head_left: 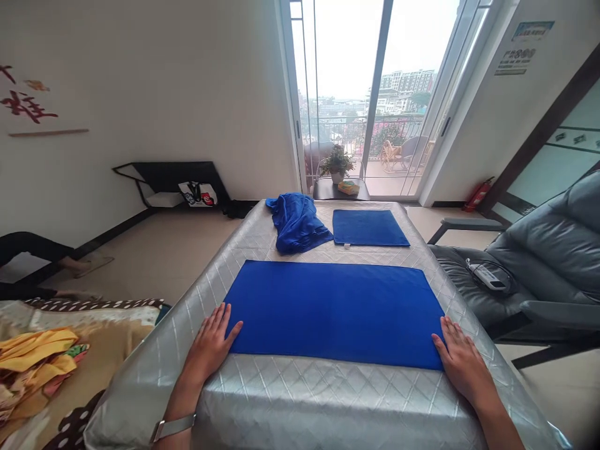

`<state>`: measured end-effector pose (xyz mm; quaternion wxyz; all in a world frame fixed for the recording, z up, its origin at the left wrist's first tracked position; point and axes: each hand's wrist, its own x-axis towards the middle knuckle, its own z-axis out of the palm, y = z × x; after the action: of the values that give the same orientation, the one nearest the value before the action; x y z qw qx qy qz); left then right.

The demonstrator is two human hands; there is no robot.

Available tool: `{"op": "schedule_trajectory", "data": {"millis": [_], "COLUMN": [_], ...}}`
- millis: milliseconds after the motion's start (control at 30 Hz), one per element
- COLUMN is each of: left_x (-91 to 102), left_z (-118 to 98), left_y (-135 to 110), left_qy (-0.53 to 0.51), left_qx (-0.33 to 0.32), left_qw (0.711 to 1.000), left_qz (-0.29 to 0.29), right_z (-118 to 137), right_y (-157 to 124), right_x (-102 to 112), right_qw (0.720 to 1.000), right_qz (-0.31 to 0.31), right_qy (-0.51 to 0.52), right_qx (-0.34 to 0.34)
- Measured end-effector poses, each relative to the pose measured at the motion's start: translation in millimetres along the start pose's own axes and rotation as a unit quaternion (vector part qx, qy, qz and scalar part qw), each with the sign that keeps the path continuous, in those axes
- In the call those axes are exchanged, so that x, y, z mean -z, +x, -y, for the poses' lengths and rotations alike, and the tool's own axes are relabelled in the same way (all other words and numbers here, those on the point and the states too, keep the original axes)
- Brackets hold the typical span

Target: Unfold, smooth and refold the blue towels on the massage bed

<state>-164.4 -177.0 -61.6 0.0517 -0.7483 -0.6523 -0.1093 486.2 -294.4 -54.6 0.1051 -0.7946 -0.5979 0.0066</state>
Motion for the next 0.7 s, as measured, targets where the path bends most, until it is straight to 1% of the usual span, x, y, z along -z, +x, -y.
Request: {"op": "schedule_trajectory", "data": {"millis": [100, 167, 233, 267, 300, 367, 467, 533, 600, 700], "left_x": [0.4, 1.4, 2.6, 3.4, 4.2, 6.3, 9.5, 11.0, 11.8, 12.3], "left_z": [-4.4, -7.6, -10.7, -12.3, -13.8, -16.7, -20.2, -22.0, -23.3, -24.5], "left_y": [-0.2, -1.0, -2.1, -2.8, -3.4, -4.6, -5.9, -6.5, -6.7, -6.7], "left_qy": [-0.006, -0.011, -0.016, -0.019, -0.021, -0.027, -0.032, -0.037, -0.044, -0.054], "left_qx": [0.014, 0.018, 0.018, 0.017, 0.016, 0.011, 0.003, 0.003, 0.006, 0.012], "left_qw": [1.0, 1.0, 1.0, 0.999, 0.999, 0.999, 0.999, 0.999, 0.999, 0.998], "left_qz": [-0.006, -0.012, -0.02, -0.024, -0.027, -0.03, -0.026, -0.023, -0.023, -0.017], "right_z": [-8.2, -8.6, 2.5, 13.9, 29.6, 72.0, 149.6, 198.0, 237.4, 278.0], "right_y": [1.0, 0.7, 0.2, 0.3, 0.9, 4.5, 19.3, 36.9, 59.5, 95.4], "right_x": [-0.7, 0.2, 2.0, 3.0, 4.0, 5.6, 8.0, 9.4, 9.7, 6.3], "right_qw": [1.0, 0.999, 0.997, 0.996, 0.996, 0.996, 0.991, 0.983, 0.978, 0.977], "right_qz": [-0.012, -0.038, -0.07, -0.083, -0.089, -0.074, 0.001, 0.046, 0.073, 0.093], "right_qy": [0.023, 0.026, 0.019, 0.017, 0.017, 0.025, 0.038, 0.04, 0.031, 0.008], "right_qx": [-0.006, -0.008, 0.001, 0.009, 0.018, 0.049, 0.13, 0.175, 0.194, 0.194]}}
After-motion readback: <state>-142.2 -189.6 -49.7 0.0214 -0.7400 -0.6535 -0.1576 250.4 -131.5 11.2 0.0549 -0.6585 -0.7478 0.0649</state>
